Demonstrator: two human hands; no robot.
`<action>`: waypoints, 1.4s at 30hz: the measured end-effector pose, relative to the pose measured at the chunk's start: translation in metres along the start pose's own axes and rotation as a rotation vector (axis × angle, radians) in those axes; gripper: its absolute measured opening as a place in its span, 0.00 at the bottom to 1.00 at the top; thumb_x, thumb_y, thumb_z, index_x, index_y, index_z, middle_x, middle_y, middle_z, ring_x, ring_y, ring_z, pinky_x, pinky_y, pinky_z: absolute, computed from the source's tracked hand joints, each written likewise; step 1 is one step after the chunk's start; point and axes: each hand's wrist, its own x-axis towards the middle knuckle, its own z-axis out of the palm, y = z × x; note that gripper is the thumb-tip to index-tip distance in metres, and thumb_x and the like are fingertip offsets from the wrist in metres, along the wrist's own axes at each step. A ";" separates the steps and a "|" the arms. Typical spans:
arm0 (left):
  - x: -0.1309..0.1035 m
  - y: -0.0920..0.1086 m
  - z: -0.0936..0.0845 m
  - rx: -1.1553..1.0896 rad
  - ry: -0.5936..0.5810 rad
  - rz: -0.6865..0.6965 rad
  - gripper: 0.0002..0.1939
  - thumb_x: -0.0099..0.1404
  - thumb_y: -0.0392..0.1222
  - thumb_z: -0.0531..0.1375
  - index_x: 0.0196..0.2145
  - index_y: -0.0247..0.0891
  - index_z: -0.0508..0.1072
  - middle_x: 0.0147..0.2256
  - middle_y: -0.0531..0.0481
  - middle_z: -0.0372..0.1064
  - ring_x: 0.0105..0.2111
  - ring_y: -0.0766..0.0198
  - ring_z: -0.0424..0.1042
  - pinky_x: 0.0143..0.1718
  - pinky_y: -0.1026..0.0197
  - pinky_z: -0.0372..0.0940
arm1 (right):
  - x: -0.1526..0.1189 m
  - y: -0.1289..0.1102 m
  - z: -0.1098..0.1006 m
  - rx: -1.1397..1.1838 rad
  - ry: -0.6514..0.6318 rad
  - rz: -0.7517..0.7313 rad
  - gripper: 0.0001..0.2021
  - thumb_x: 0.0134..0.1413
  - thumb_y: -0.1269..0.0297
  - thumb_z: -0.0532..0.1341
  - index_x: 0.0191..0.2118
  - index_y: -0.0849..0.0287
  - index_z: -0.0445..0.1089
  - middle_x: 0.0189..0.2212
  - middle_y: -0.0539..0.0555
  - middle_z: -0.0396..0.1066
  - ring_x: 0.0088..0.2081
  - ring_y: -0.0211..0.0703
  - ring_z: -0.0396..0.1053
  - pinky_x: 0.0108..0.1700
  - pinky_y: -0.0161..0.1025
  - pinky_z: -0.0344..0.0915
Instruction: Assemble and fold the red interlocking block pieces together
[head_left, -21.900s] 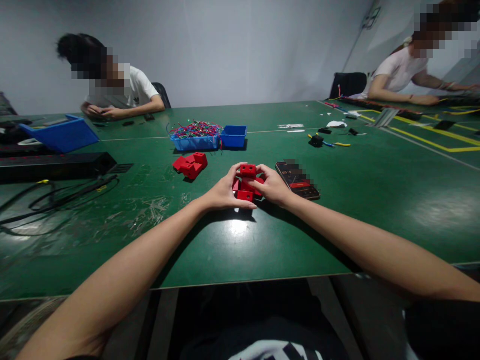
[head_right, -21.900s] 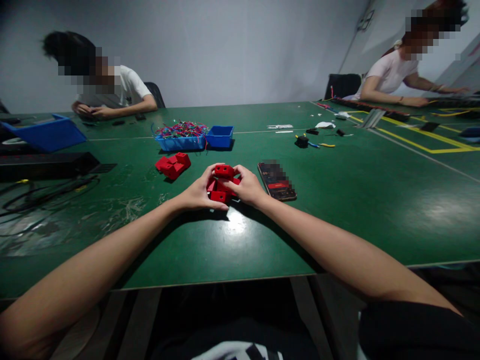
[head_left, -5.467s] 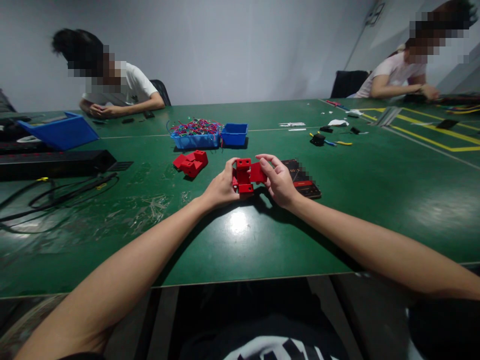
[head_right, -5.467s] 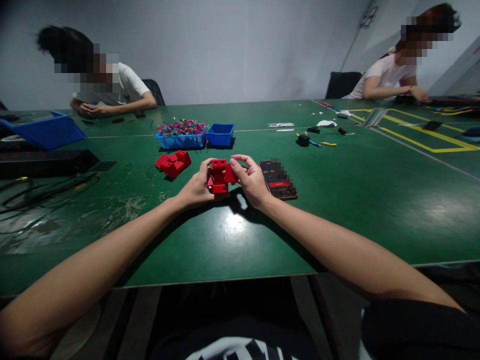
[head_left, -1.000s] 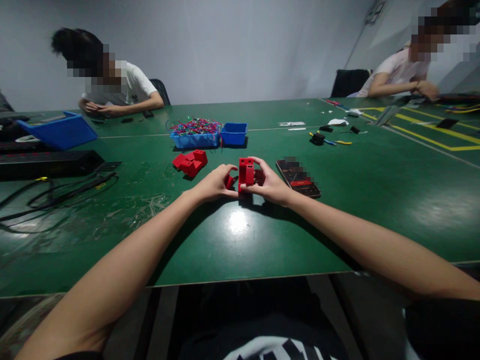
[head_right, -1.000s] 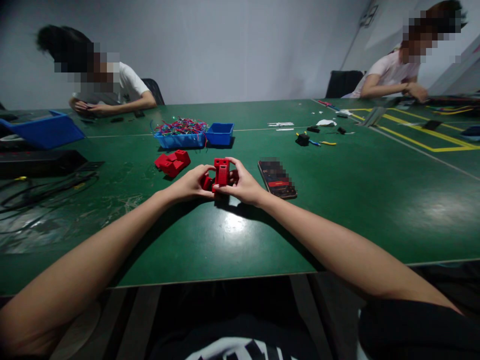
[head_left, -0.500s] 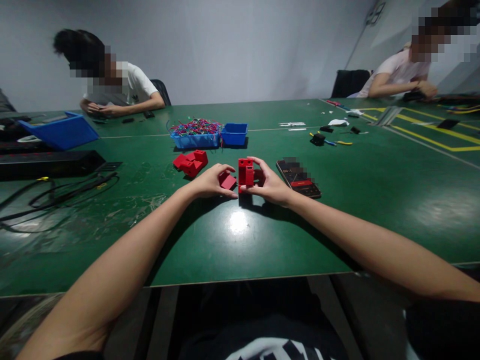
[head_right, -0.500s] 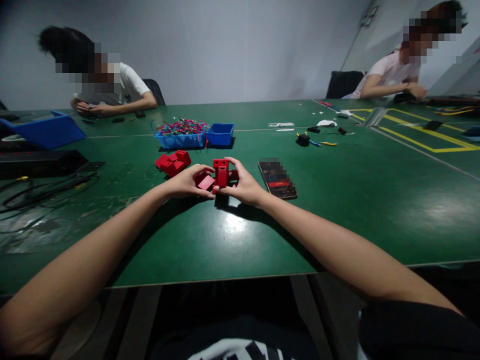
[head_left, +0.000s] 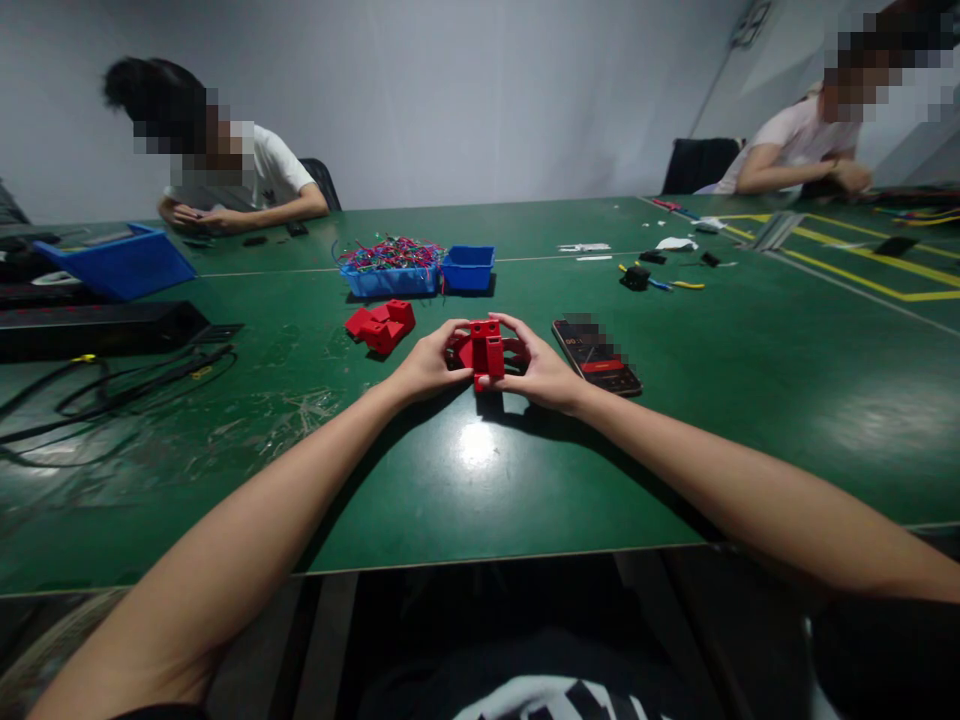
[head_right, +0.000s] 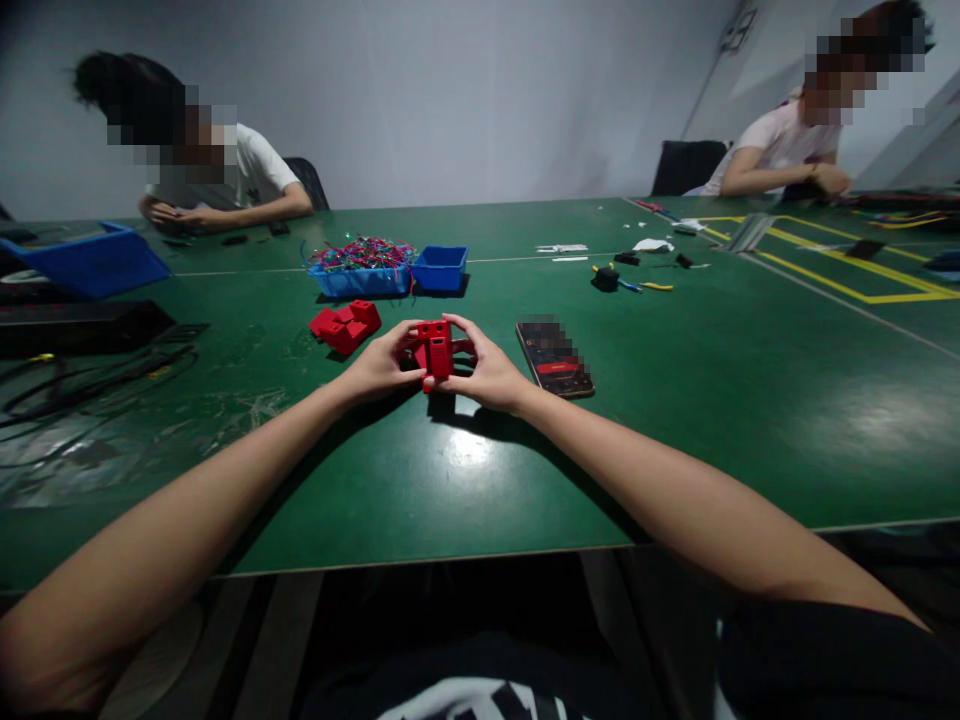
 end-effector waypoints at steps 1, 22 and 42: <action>0.000 0.002 0.001 0.007 0.000 0.020 0.36 0.52 0.41 0.68 0.56 0.37 0.61 0.48 0.41 0.72 0.45 0.56 0.75 0.47 0.54 0.70 | 0.000 0.001 0.000 0.007 -0.005 -0.008 0.48 0.39 0.59 0.74 0.65 0.55 0.52 0.56 0.61 0.67 0.57 0.53 0.68 0.62 0.53 0.62; -0.005 0.014 0.003 0.157 0.018 0.110 0.33 0.57 0.37 0.64 0.58 0.41 0.57 0.51 0.44 0.74 0.48 0.57 0.76 0.50 0.56 0.69 | 0.001 -0.002 -0.001 0.081 -0.050 0.034 0.48 0.38 0.61 0.74 0.65 0.60 0.53 0.51 0.62 0.72 0.58 0.54 0.68 0.64 0.55 0.58; -0.009 0.021 -0.003 0.157 -0.193 0.181 0.59 0.50 0.47 0.71 0.68 0.41 0.37 0.57 0.32 0.66 0.56 0.47 0.70 0.58 0.44 0.63 | 0.001 0.001 0.001 0.057 0.046 0.032 0.48 0.38 0.58 0.74 0.64 0.58 0.53 0.49 0.62 0.73 0.54 0.54 0.71 0.60 0.55 0.64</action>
